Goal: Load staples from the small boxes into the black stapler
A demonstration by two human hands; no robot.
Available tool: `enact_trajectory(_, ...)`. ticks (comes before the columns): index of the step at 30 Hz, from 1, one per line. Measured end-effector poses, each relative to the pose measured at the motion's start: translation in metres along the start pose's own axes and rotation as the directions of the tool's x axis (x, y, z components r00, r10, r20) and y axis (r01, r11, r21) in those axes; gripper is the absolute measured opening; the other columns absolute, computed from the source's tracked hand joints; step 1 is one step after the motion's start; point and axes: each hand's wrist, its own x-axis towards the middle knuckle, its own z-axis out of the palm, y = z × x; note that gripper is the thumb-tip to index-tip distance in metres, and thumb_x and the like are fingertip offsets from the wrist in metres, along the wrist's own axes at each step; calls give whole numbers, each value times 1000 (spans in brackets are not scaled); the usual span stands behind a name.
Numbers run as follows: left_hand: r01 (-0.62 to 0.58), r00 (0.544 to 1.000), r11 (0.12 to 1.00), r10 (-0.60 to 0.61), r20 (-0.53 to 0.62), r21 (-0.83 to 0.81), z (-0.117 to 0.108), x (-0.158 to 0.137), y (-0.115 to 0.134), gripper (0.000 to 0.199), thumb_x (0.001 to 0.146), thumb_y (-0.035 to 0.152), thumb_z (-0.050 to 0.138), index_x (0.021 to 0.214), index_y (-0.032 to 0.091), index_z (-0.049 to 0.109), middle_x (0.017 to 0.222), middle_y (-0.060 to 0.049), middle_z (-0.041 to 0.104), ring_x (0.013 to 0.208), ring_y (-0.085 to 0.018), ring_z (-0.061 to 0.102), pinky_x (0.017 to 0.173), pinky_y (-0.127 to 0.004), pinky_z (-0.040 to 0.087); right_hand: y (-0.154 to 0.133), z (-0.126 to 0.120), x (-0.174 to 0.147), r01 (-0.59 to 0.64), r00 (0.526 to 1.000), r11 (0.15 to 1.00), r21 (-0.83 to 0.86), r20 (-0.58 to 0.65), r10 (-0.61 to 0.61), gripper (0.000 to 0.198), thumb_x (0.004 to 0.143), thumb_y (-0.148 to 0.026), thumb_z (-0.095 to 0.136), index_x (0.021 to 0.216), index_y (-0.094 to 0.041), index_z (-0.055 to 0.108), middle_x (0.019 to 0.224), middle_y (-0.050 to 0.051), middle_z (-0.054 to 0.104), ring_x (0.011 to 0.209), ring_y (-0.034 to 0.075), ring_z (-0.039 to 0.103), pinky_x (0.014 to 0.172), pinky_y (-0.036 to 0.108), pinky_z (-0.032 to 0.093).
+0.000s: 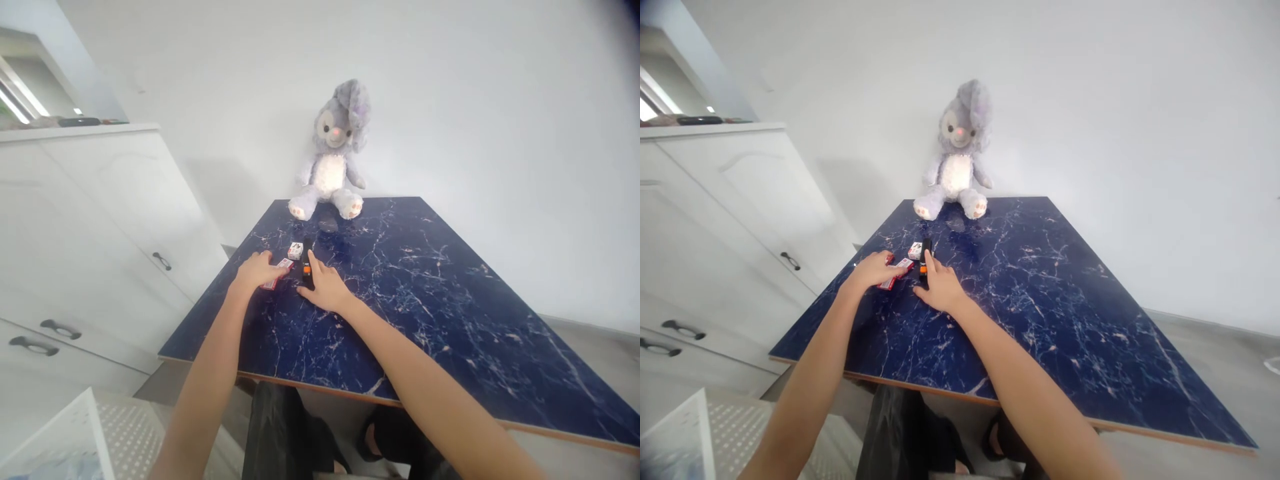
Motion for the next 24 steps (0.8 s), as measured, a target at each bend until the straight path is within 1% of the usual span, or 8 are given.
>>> enact_trajectory(3,-52,998,999,52,-22,-16,-3,-3,1,85,64,62,77,133,19,56,120,-20,69,105,-37,68,85,-39,50,3,0,1,-12,1000,999,-30,13,13,91,90,-38,56,159,-6,7,142,26,51,123,33,57,104,46,40)
enact_trajectory(7,-94,965,993,72,-253,-73,-3,-4,14,85,77,55,71,148,19,41,121,-18,69,110,-34,67,92,-38,49,6,-2,3,-16,1000,998,-60,6,16,86,91,-36,54,159,-7,11,140,25,54,118,33,60,102,45,41)
enact_trajectory(10,-165,971,985,154,-180,-48,6,-4,22,84,78,53,71,148,18,41,126,-19,67,115,-36,64,94,-40,48,7,-1,4,-20,1000,998,-66,1,20,85,91,-35,54,159,-8,11,139,24,54,118,32,59,102,45,41)
enact_trajectory(13,-167,982,986,166,-88,-3,13,-4,24,81,77,49,73,146,17,44,128,-22,66,115,-39,64,93,-42,48,6,0,4,-14,1000,999,-52,7,15,85,90,-34,54,159,-7,11,138,24,54,119,32,59,103,45,41)
enact_trajectory(17,-142,975,989,134,-177,-34,7,-7,26,74,83,47,68,147,19,44,118,-17,72,108,-37,68,90,-42,50,6,-1,3,-15,1000,1000,-4,8,15,86,89,-32,55,159,-6,13,139,25,54,120,33,58,105,47,40)
enact_trajectory(19,-183,950,979,153,-271,-88,3,-11,33,69,84,45,67,145,20,48,116,-14,73,108,-35,68,93,-42,50,6,-2,4,-33,999,995,94,-5,33,89,86,-34,60,159,-8,16,143,24,51,122,34,57,107,48,39)
enact_trajectory(21,-282,908,941,198,-370,-188,1,-16,43,64,86,44,67,144,23,49,122,-10,71,110,-31,67,98,-40,49,8,-4,6,-94,991,948,305,-64,118,89,86,-40,61,159,-14,18,149,22,45,119,31,59,104,45,43)
enact_trajectory(24,-453,849,820,277,-450,-349,6,-26,62,76,86,44,69,151,25,36,128,-6,69,110,-24,67,101,-35,49,13,-10,10,-135,920,750,648,-200,338,70,95,-51,43,155,-22,25,148,15,47,107,23,64,91,38,51)
